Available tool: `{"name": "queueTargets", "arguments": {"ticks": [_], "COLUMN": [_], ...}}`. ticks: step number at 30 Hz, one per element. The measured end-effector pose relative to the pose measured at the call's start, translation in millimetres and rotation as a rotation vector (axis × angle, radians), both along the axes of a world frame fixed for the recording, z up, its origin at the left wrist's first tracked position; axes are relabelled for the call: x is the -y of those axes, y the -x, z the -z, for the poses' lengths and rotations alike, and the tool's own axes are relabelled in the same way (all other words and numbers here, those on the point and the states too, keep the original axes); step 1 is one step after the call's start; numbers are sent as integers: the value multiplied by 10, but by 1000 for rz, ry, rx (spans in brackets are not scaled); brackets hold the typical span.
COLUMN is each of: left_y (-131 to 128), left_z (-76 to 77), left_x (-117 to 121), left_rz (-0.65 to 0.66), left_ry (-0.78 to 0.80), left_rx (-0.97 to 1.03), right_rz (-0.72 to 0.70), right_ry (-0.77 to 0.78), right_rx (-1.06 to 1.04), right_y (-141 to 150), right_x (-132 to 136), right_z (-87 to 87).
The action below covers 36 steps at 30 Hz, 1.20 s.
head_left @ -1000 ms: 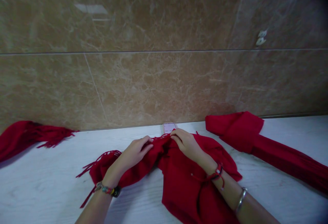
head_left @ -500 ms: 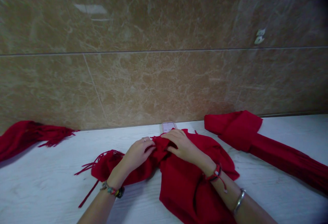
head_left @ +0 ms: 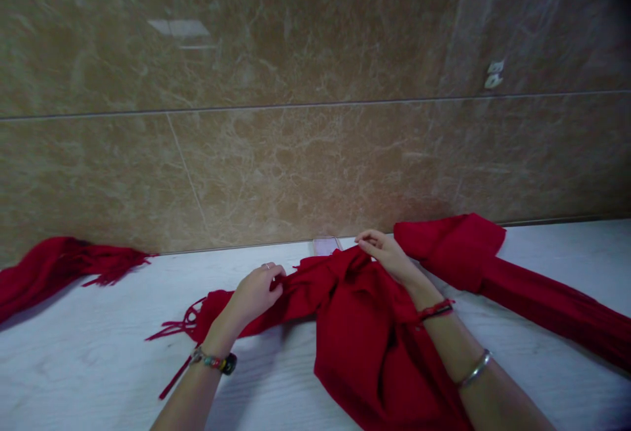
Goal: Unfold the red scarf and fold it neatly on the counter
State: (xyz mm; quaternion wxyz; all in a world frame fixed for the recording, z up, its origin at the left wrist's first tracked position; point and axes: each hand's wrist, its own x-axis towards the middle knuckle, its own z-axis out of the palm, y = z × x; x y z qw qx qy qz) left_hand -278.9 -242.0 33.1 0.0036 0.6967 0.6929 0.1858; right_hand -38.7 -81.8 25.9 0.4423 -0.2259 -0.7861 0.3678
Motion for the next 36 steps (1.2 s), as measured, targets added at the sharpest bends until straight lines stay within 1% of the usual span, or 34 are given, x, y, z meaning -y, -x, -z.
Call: {"name": "queueTargets", "arguments": {"ticks": [2, 3, 5, 7, 8, 9, 11, 14, 17, 21, 23, 26, 28, 31, 33, 36], "left_y": [17, 20, 10, -27, -56, -91, -165, -257, -289, -264, -249, -244, -250, -262, -266, -271], "left_z": [-1, -1, 0, -4, -10, -19, -43, -73, -71, -24, 4, 29, 27, 8, -5, -14], "left_x": [1, -1, -8, -15, -15, -11, 7, 46, 68, 53, 39, 24, 21, 27, 33, 38], "left_rz": [-64, -78, -56, 5, 36, 63, 122, 217, 268, 278, 283, 300, 310, 302, 287, 269], "left_ry": [-24, -43, -85, -128, -151, -175, -217, -245, -248, -245, -243, -261, -278, -290, -289, -281], "left_rx": [-2, 5, 37, 76, 94, 110, 134, 147, 139, 112, 93, 75, 66, 45, 36, 37], "right_rz": [123, 181, 246, 214, 163, 104, -8, -92, -154, -247, -246, -216, -233, -291, -290, -279], "right_ry": [-45, -108, -299, -492, -558, -593, -587, -530, -496, -465, -445, -350, -303, -320, -311, -255], "right_rx": [26, 69, 145, 160, 156, 158, 206, 341, 454, 524, 516, 457, 427, 414, 388, 298], "right_y": [-16, -9, 39, 130, 185, 241, 342, 425, 430, 417, 425, 440, 447, 452, 454, 456], "right_x": [-32, -23, 55, 206, 299, 396, 571, 713, 706, 650, 648, 658, 658, 650, 651, 670], "right_z": [14, 15, 4, -16, -26, -33, -36, -5, 44, 75, 74, 69, 70, 74, 71, 60]}}
